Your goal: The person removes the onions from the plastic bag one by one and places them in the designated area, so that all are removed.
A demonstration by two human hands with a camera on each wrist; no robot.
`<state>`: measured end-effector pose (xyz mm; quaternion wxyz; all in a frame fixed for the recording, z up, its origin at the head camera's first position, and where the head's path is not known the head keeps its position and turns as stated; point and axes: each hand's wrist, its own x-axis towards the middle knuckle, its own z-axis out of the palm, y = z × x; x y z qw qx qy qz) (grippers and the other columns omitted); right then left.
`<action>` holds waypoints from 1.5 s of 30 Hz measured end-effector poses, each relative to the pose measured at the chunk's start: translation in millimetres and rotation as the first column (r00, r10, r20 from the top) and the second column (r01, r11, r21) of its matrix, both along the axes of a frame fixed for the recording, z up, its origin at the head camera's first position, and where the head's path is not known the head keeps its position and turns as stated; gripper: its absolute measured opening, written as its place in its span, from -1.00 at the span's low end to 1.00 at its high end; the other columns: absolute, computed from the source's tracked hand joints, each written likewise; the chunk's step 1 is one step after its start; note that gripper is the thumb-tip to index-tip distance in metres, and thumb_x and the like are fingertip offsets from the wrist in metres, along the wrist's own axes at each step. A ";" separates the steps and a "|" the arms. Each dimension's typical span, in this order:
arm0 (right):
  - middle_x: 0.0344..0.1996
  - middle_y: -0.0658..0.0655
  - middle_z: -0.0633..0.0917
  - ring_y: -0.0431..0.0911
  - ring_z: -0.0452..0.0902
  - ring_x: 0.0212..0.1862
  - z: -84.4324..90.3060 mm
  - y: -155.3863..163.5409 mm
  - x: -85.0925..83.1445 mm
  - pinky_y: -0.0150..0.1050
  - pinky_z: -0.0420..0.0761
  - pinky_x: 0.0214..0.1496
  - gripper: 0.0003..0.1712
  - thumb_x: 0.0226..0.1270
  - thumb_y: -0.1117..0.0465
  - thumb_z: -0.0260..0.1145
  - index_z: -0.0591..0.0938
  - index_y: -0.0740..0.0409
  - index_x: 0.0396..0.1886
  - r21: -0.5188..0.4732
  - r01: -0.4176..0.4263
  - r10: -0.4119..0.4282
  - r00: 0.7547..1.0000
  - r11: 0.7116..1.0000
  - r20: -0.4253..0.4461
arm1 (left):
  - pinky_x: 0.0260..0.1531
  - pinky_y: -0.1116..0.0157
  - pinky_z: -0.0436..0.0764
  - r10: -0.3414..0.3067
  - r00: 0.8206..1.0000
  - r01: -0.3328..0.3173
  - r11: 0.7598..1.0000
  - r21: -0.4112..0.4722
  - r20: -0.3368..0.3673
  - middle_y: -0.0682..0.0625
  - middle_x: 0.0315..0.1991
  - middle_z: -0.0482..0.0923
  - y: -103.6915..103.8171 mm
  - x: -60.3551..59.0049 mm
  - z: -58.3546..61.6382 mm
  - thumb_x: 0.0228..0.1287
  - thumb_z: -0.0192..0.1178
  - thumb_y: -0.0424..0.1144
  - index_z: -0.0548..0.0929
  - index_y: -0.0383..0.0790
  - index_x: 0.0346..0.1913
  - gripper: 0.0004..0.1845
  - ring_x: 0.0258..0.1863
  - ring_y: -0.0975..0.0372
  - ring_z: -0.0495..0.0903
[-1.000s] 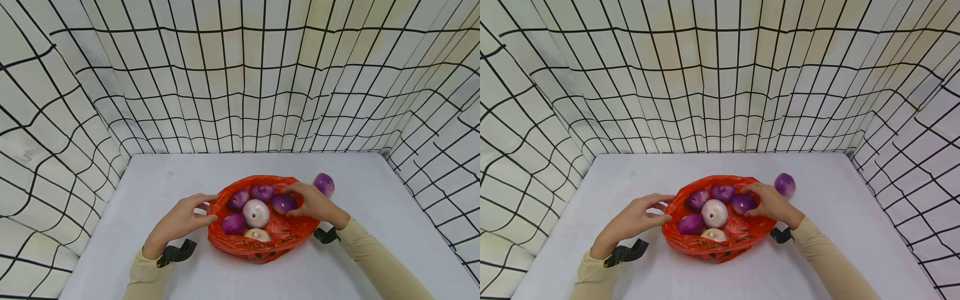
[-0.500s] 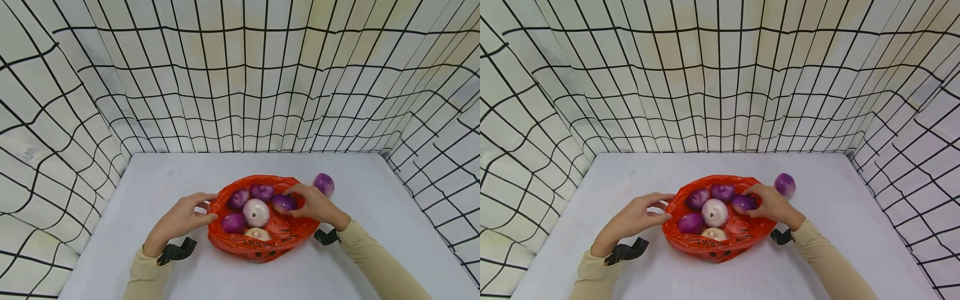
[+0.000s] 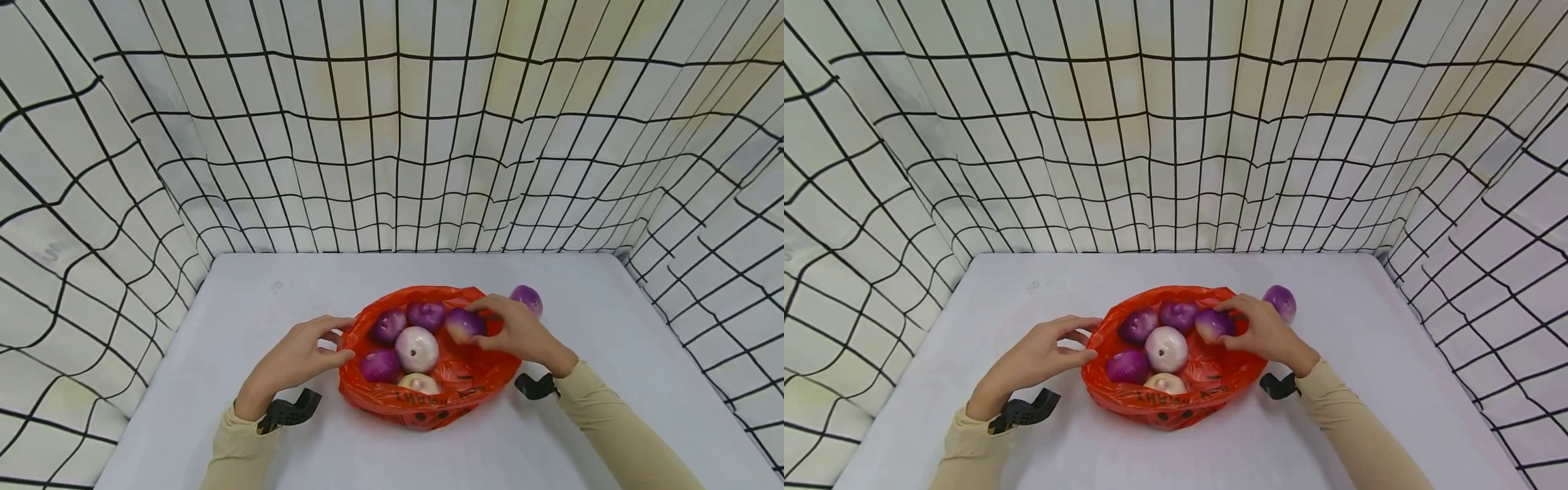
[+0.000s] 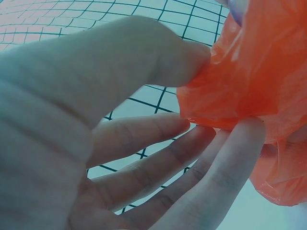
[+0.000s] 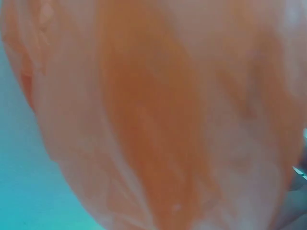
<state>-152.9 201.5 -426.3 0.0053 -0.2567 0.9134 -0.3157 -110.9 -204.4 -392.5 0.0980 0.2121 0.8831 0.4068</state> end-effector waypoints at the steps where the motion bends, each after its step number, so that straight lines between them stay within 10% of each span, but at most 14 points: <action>1: 0.14 0.09 0.72 0.07 0.70 0.17 0.5 0.8 0.2 0.04 0.77 0.17 -0.42 0.14 0.20 0.58 0.65 0.01 0.19 -0.008 0.002 -0.002 1.000 1.000 -0.002 | 0.04 0.16 0.79 0.001 1.000 -0.001 1.000 -0.002 0.001 -0.17 0.24 0.65 0.2 -0.2 0.1 0.34 0.37 -0.11 0.57 -0.29 0.36 -0.41 0.09 0.07 0.70; 28: 0.15 0.19 0.68 0.20 0.70 0.18 24.4 39.8 5.8 -0.02 0.69 0.19 -0.42 0.22 0.28 0.56 0.62 0.10 0.24 -0.253 0.137 -0.156 0.986 0.958 -0.055 | 0.00 0.20 0.81 0.024 0.999 -0.023 0.999 -0.033 0.032 -0.16 0.24 0.65 1.9 -0.3 -1.8 0.35 0.37 -0.12 0.58 -0.25 0.35 -0.44 0.10 0.05 0.69; 37: 0.22 0.19 0.64 -0.56 0.47 0.17 30.5 58.2 10.3 -0.58 0.57 0.21 -0.40 0.28 0.25 0.52 0.57 0.12 0.30 -0.320 0.219 -0.242 0.970 0.922 -0.033 | 0.01 0.19 0.80 0.023 0.999 -0.022 0.999 -0.031 0.034 -0.16 0.24 0.65 3.1 0.1 -2.3 0.35 0.37 -0.10 0.59 -0.24 0.34 -0.44 0.09 0.06 0.69; 45: 0.14 -0.18 0.62 -0.57 0.47 0.16 36.3 75.3 13.3 -0.68 0.52 0.17 -0.43 0.30 0.25 0.50 0.58 0.14 0.29 -0.357 0.269 -0.306 0.951 0.895 -0.050 | 0.02 0.18 0.80 0.021 1.000 -0.021 1.000 -0.022 0.017 -0.17 0.24 0.65 2.9 1.0 -1.1 0.34 0.38 -0.12 0.59 -0.25 0.34 -0.44 0.07 0.07 0.69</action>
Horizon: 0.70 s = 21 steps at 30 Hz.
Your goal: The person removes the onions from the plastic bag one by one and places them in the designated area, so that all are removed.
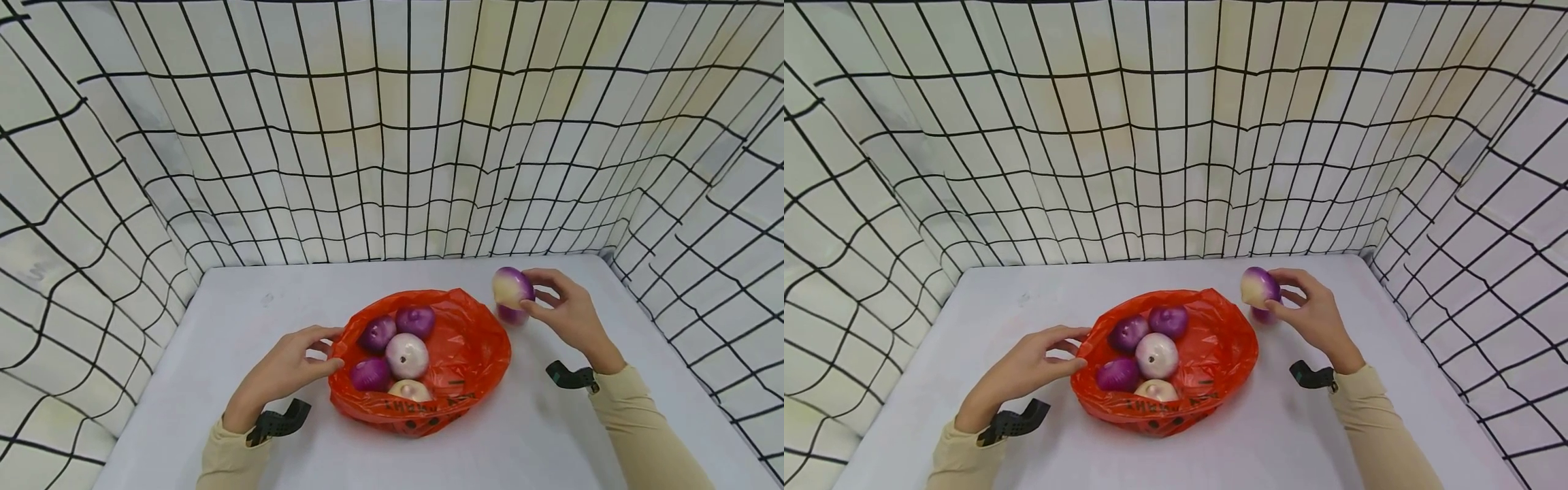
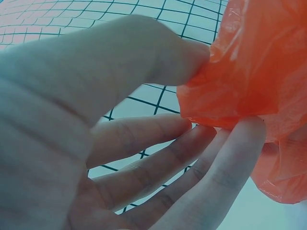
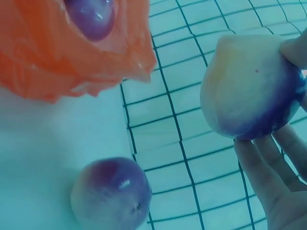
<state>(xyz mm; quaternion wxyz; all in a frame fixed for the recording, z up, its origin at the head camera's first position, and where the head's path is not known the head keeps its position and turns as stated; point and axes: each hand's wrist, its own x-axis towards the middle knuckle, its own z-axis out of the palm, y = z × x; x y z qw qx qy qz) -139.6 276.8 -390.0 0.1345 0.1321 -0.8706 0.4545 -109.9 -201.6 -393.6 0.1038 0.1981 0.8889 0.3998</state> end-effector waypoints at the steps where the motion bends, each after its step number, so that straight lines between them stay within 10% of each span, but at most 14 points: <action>1: 0.12 -0.26 0.61 -0.57 0.48 0.16 -0.1 2.5 0.2 -0.68 0.52 0.17 -0.43 0.30 0.27 0.50 0.58 0.16 0.29 -0.014 0.002 -0.002 1.000 1.000 -0.005 | 0.02 0.19 0.80 -0.001 1.000 0.001 1.000 -0.002 -0.002 -0.16 0.23 0.66 0.1 -0.1 0.0 0.34 0.38 -0.11 0.60 -0.24 0.34 -0.44 0.07 0.07 0.69; 21: 0.10 -0.38 0.60 -0.49 0.55 0.15 -22.8 49.0 10.1 -0.69 0.57 0.14 -0.41 0.26 0.47 0.45 0.53 0.38 0.29 -0.179 0.090 -0.100 0.994 0.980 -0.045 | -0.02 0.24 0.81 0.009 1.000 -0.009 1.000 -0.013 0.009 -0.15 0.23 0.66 1.5 0.0 2.8 0.36 0.37 -0.12 0.60 -0.21 0.34 -0.46 0.07 0.10 0.69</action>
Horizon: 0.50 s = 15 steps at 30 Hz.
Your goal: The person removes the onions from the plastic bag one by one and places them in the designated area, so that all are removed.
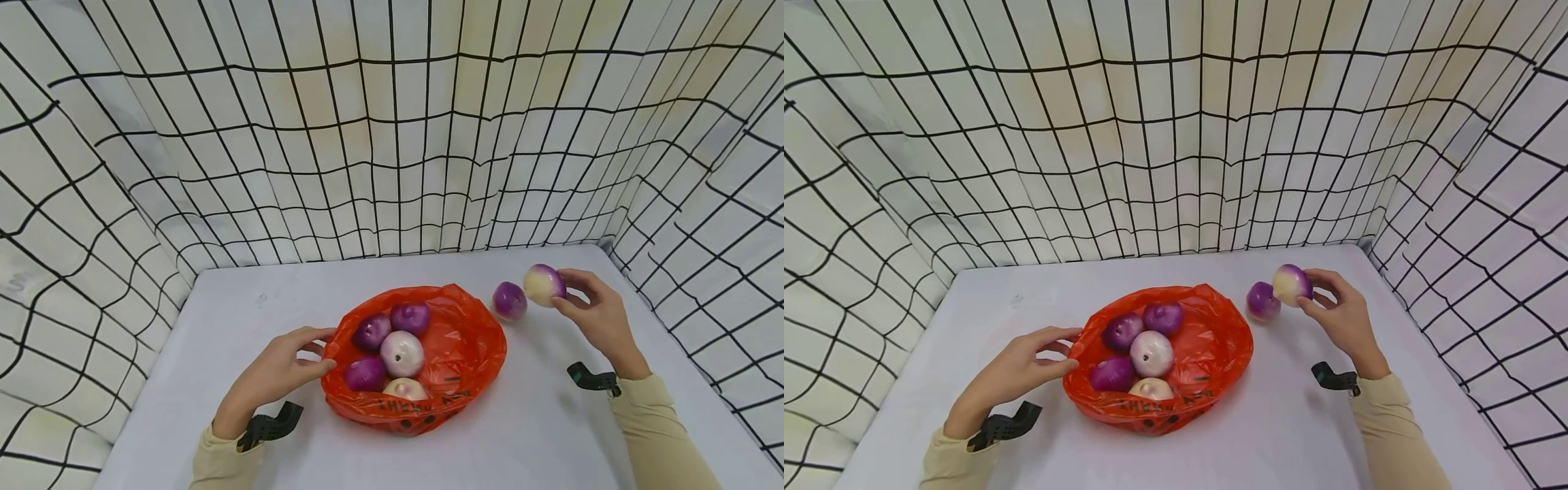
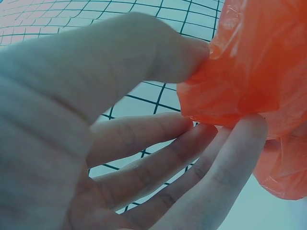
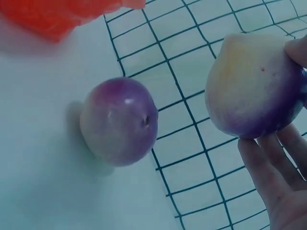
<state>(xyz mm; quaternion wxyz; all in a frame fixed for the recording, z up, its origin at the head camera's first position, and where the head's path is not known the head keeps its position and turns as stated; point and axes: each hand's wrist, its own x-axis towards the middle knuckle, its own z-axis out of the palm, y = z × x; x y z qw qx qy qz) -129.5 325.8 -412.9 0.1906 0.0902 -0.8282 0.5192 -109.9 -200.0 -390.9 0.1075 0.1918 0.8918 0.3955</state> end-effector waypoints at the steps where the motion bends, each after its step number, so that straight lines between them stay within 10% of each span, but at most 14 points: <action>1: 0.10 -0.38 0.60 -0.49 0.55 0.14 -1.3 1.8 0.2 -0.69 0.57 0.13 -0.41 0.26 0.48 0.45 0.53 0.38 0.29 -0.006 0.005 -0.005 1.000 1.000 0.001 | -0.02 0.24 0.81 0.002 1.000 -0.002 1.000 -0.001 -0.002 -0.15 0.23 0.66 0.0 0.0 0.2 0.36 0.37 -0.12 0.60 -0.21 0.34 -0.46 0.07 0.10 0.69; 15: 0.07 -0.41 0.59 -0.54 0.54 0.12 -29.4 21.1 5.0 -0.73 0.56 0.10 -0.42 0.29 0.41 0.46 0.52 0.37 0.29 -0.012 0.075 -0.075 0.996 0.997 0.056 | -0.05 0.25 0.81 0.016 1.000 -0.016 1.000 -0.017 0.002 -0.12 0.21 0.66 1.5 -2.0 -2.9 0.36 0.37 -0.12 0.61 -0.17 0.33 -0.48 0.06 0.11 0.69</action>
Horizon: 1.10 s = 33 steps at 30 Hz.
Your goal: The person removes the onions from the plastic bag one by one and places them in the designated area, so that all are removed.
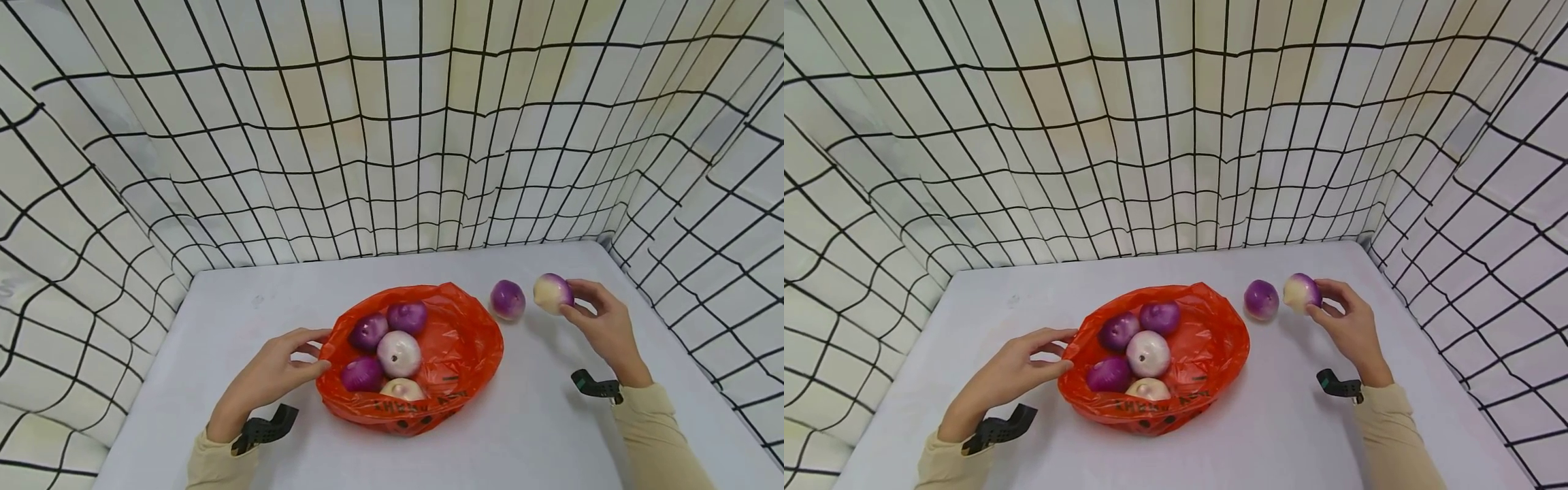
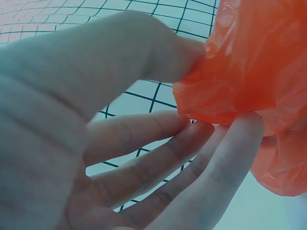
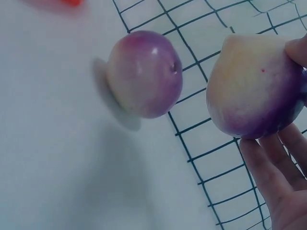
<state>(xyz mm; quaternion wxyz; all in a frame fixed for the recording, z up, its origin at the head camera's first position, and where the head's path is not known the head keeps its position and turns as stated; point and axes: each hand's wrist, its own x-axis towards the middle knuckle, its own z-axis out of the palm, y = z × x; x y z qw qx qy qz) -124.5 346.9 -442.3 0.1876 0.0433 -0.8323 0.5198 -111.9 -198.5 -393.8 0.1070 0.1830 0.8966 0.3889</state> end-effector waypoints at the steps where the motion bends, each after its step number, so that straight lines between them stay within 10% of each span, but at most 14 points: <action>1: 0.07 -0.41 0.60 -0.54 0.54 0.11 -2.8 0.5 0.1 -0.72 0.56 0.10 -0.42 0.29 0.41 0.46 0.52 0.38 0.29 -0.007 0.001 -0.001 1.000 1.000 0.004 | -0.05 0.25 0.81 0.006 1.000 -0.006 1.000 -0.003 0.003 -0.11 0.21 0.66 -0.3 0.2 -0.4 0.35 0.37 -0.13 0.61 -0.16 0.33 -0.48 0.07 0.11 0.69; 21: 0.08 -0.36 0.56 -0.56 0.49 0.12 -39.8 4.5 -0.7 -0.72 0.54 0.14 -0.42 0.28 0.33 0.50 0.57 0.28 0.29 0.041 0.028 -0.030 0.998 0.999 0.053 | -0.01 0.20 0.81 0.030 0.999 -0.029 0.999 -0.023 0.034 -0.13 0.25 0.65 -0.3 -2.5 -2.6 0.36 0.37 -0.11 0.59 -0.21 0.35 -0.45 0.09 0.09 0.70; 33: 0.21 0.25 0.61 -0.62 0.41 0.10 -47.7 5.7 -4.0 -0.77 0.49 0.14 -0.36 0.24 0.26 0.55 0.58 0.22 0.30 0.137 0.043 -0.055 0.995 0.990 0.084 | 0.00 0.19 0.81 0.037 0.999 -0.036 0.999 -0.031 0.033 -0.12 0.29 0.63 -2.0 -2.6 -3.6 0.36 0.37 -0.10 0.58 -0.18 0.38 -0.43 0.11 0.09 0.69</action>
